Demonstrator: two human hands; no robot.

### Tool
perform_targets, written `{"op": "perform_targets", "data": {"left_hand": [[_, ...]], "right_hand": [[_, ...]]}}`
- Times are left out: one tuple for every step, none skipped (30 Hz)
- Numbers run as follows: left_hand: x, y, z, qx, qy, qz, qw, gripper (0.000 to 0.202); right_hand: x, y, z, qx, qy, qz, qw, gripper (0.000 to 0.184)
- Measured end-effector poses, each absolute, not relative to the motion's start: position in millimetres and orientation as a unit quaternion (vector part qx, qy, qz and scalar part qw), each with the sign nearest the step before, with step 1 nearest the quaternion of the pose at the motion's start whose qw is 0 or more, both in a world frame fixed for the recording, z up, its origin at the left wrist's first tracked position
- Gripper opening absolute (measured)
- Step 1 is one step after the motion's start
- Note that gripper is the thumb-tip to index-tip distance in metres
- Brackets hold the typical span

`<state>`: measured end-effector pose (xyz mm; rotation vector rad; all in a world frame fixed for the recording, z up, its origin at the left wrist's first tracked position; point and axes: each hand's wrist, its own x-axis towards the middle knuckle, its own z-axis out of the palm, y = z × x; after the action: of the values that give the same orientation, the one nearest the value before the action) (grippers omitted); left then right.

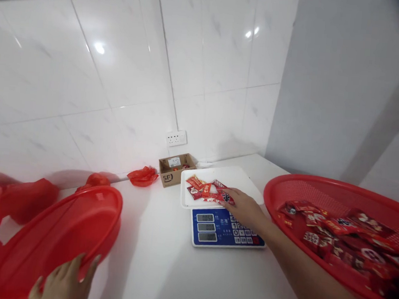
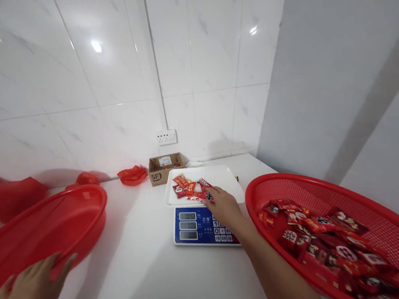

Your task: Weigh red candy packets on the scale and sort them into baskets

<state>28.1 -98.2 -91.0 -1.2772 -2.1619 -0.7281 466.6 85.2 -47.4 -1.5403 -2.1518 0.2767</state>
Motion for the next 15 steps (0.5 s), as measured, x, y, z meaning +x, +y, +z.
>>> {"op": "perform_targets", "data": {"left_hand": [[43.1,-97.6,-91.2,-0.487,-0.785,-0.253,0.288,0.038],[57.4,-96.8,-91.7,-0.507,-0.765,-0.247,0.312,0.037],[70.2,-95.6,-92.4,-0.528,-0.741,-0.247,0.332,0.035],[81.3,-94.0,-93.5,-0.546,-0.717,-0.258,0.347,0.034],[90.4,-92.1,-94.9,-0.563,-0.694,-0.271,0.358,0.033],[97.7,-90.1,-96.9,-0.576,-0.673,-0.285,0.367,0.032],[103.5,-88.1,-99.3,-0.585,-0.656,-0.298,0.373,0.03],[108.1,-86.3,-102.3,-0.589,-0.644,-0.311,0.376,0.028],[111.8,-84.7,-105.8,-0.588,-0.638,-0.325,0.376,0.026],[114.9,-83.6,-109.7,-0.585,-0.635,-0.34,0.372,0.024],[117.7,-82.8,-113.7,-0.583,-0.634,-0.357,0.361,0.023],[120.2,-82.5,-117.8,-0.581,-0.633,-0.376,0.347,0.023],[122.4,-82.4,-121.5,-0.578,-0.63,-0.398,0.332,0.024],[124.3,-82.6,-124.8,-0.573,-0.627,-0.421,0.318,0.026],[125.8,-83.0,-127.4,-0.568,-0.625,-0.44,0.305,0.028]], "right_hand": [[465.9,85.8,-46.3,-0.566,-0.783,0.107,0.234,0.042],[464.9,86.8,-45.2,-0.571,-0.781,0.11,0.229,0.041],[463.5,88.2,-44.3,-0.575,-0.78,0.111,0.222,0.042],[461.9,90.1,-43.7,-0.579,-0.778,0.111,0.216,0.043],[460.2,92.5,-43.5,-0.582,-0.777,0.111,0.21,0.044],[458.7,95.3,-43.8,-0.582,-0.778,0.113,0.208,0.044],[457.6,98.5,-44.6,-0.579,-0.779,0.116,0.209,0.044],[457.0,102.0,-45.8,-0.576,-0.78,0.12,0.213,0.044],[457.1,105.6,-47.2,-0.575,-0.778,0.124,0.221,0.043],[457.6,109.3,-48.6,-0.576,-0.773,0.127,0.235,0.042],[458.5,112.7,-49.7,-0.582,-0.763,0.129,0.252,0.041],[459.2,115.6,-50.3,-0.591,-0.748,0.129,0.273,0.04],[459.3,117.9,-49.9,-0.6,-0.732,0.129,0.296,0.039],[458.1,119.2,-48.5,-0.605,-0.716,0.128,0.324,0.038],[455.1,119.4,-45.8,-0.602,-0.705,0.129,0.352,0.036]]}}
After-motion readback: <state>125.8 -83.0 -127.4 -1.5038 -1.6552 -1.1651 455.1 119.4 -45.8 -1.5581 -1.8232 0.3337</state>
